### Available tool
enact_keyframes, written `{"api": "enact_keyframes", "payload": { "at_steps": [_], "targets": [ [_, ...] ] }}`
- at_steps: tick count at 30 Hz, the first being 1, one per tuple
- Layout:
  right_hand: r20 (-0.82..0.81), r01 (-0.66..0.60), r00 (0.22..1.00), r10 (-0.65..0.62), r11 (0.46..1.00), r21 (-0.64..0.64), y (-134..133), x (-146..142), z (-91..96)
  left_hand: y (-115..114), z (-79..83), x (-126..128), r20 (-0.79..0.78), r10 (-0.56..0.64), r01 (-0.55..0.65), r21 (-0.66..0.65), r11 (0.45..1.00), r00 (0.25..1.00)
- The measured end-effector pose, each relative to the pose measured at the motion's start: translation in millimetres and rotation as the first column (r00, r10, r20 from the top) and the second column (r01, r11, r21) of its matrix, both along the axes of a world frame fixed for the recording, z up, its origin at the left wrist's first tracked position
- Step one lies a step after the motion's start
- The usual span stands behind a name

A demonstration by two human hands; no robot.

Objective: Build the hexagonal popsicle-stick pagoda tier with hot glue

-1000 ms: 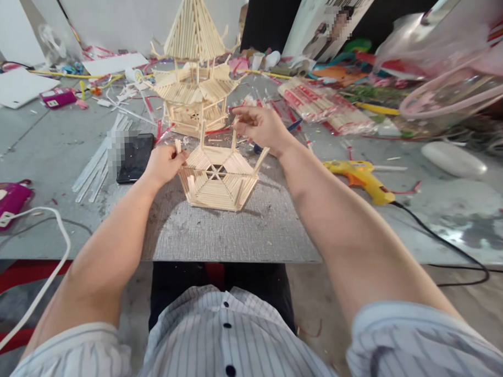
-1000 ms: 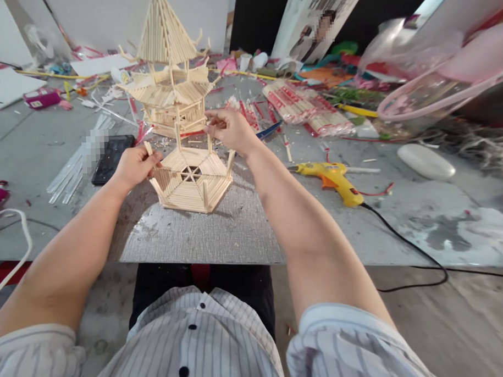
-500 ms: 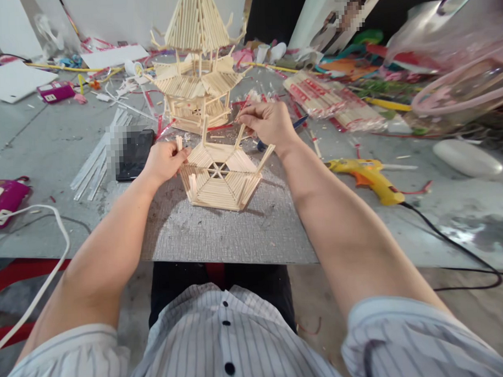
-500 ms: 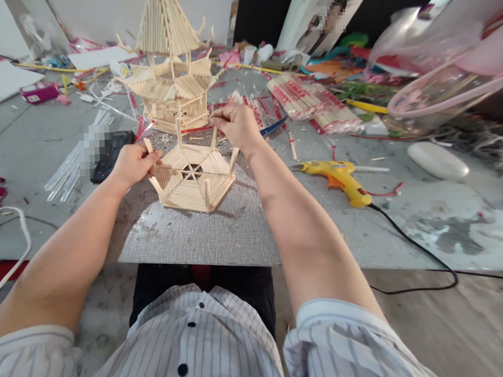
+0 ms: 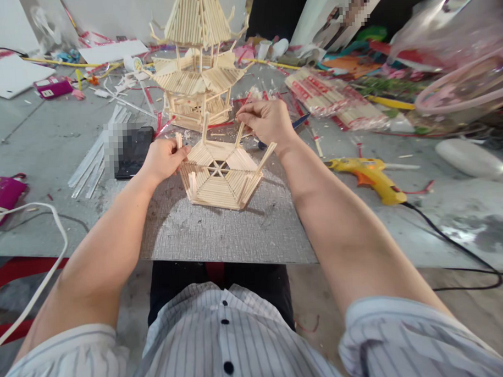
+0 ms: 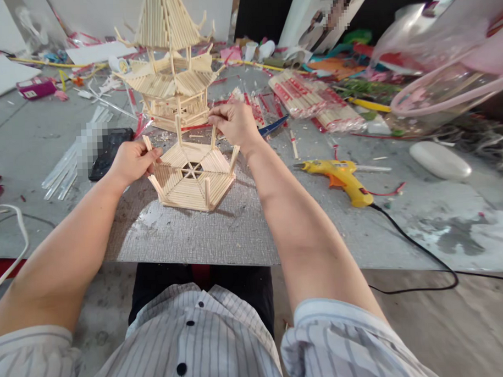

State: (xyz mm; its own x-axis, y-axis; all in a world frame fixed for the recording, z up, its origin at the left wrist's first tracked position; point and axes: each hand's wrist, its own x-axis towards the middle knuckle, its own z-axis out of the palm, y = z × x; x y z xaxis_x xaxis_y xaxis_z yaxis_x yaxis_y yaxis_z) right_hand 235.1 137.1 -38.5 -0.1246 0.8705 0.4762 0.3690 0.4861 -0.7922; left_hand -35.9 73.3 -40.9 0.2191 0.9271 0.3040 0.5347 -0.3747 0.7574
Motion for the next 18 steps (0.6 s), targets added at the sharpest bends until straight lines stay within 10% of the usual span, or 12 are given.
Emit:
{"api": "enact_keyframes", "payload": {
  "at_steps": [18],
  "targets": [
    [-0.009,0.019,1.000,-0.019,1.000,0.000,-0.4,0.6,-3.0,0.9,-1.1,-1.2,0.011,-0.015,0.015,-0.017,1.000,1.000]
  ]
}}
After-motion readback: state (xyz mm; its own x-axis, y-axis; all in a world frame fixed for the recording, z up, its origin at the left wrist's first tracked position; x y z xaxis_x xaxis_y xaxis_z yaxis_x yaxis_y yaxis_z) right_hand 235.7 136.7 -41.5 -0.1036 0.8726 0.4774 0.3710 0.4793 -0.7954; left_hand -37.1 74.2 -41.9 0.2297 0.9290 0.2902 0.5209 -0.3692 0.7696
